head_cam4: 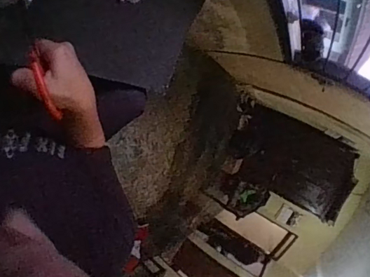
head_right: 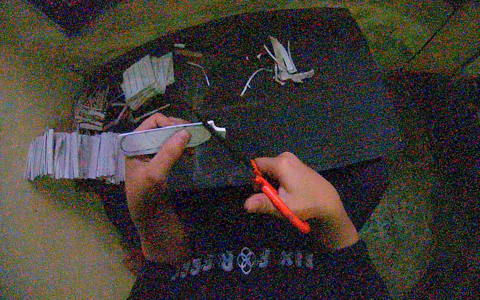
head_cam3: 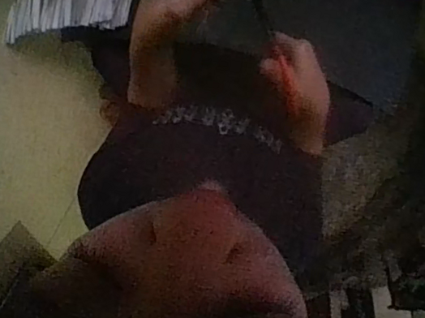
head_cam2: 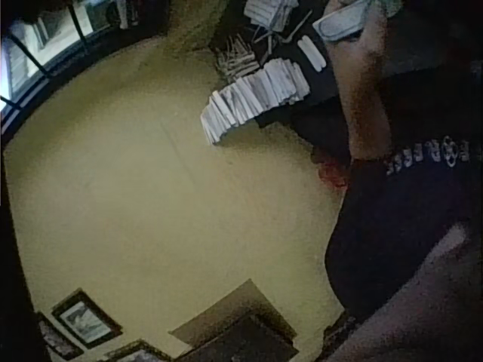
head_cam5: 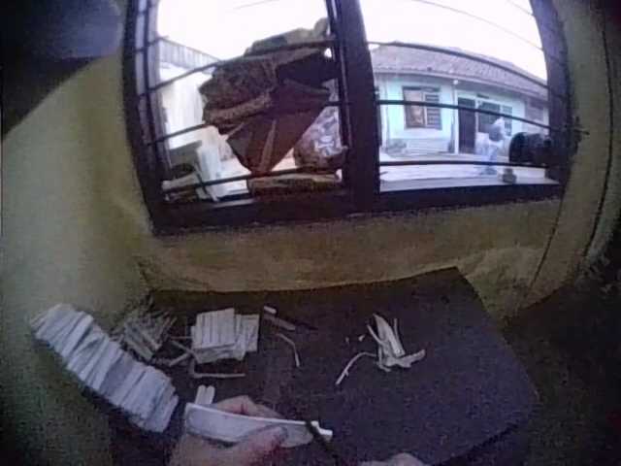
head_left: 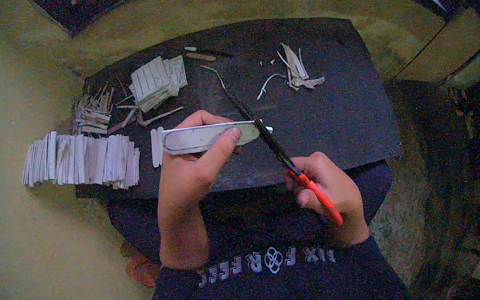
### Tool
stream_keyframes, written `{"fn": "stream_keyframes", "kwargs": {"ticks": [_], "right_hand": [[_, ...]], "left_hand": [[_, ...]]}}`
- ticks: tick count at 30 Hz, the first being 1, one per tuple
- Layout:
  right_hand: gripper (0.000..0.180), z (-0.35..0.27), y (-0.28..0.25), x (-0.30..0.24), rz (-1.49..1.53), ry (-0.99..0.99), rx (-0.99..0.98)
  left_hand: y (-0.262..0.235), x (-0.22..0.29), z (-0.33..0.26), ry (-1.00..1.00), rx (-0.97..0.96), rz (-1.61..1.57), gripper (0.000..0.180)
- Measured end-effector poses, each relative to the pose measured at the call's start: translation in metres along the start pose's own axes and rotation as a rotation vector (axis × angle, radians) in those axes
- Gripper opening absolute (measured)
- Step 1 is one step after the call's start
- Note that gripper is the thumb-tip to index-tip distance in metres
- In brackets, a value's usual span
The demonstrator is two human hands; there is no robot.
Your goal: The person uses red-handled scissors to trim the edges of small, rectangular white paper pieces. They hold each piece in their left hand and carefully cut along the sides, occasionally rotating the paper to access different edges. The trimmed pieces are placed on a dark table alongside a stack of similar items.
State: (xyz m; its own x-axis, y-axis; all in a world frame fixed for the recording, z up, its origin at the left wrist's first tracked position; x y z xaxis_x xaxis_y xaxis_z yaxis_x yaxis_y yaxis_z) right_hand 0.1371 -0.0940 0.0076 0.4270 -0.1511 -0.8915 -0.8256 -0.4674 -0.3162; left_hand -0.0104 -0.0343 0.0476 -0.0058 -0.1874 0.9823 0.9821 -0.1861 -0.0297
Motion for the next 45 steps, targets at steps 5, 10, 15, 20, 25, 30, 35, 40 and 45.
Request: {"fn": "stream_keyframes", "kwargs": {"ticks": [5,10,15,20,25,30,35,40,45], "right_hand": [[0.056,-0.001,-0.001,-0.007,0.043,-0.038,0.032],[0.064,0.0,0.006,-0.009,0.157,-0.08,-0.01],[0.068,0.007,0.012,-0.002,0.01,-0.055,-0.1],[0.067,0.007,0.011,0.0,0.033,-0.068,-0.087],[0.065,0.003,0.007,-0.003,0.012,-0.045,-0.009],[0.063,0.005,0.009,0.007,-0.073,0.013,-0.067],[0.066,0.005,0.008,-0.004,0.089,-0.022,-0.07],[0.066,0.005,0.007,-0.007,0.099,-0.049,-0.051],[0.062,0.006,0.008,-0.001,0.082,0.007,-0.082]], "left_hand": [[-0.002,-0.001,-0.001,-0.005,0.041,-0.05,0.012],[-0.001,-0.006,-0.005,0.035,0.072,-0.084,0.01],[0.003,-0.001,-0.008,-0.008,0.052,-0.031,0.009],[0.004,0.007,-0.008,0.015,0.063,-0.018,0.009],[0.002,0.007,-0.008,0.047,0.077,0.017,0.008],[0.003,-0.002,-0.007,0.012,0.069,-0.087,0.008],[0.0,-0.003,-0.006,0.016,0.075,-0.035,0.009],[-0.002,-0.003,-0.007,0.013,0.129,-0.08,0.01],[-0.003,-0.007,-0.006,0.014,0.16,-0.159,0.01]]}}
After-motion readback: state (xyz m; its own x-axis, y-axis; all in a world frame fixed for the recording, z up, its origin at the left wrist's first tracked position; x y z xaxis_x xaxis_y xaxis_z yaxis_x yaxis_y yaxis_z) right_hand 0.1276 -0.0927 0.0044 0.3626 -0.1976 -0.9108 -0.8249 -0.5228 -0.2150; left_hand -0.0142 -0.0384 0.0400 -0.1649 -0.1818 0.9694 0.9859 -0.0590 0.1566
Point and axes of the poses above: each hand's wrist, its own z-axis towards the middle knuckle, its own y-axis out of the palm, x = y × z, the point moved 9 cm from there along z, towards the middle knuckle, and after that the axes turned 9 degrees about y, right-handed, at the moved point
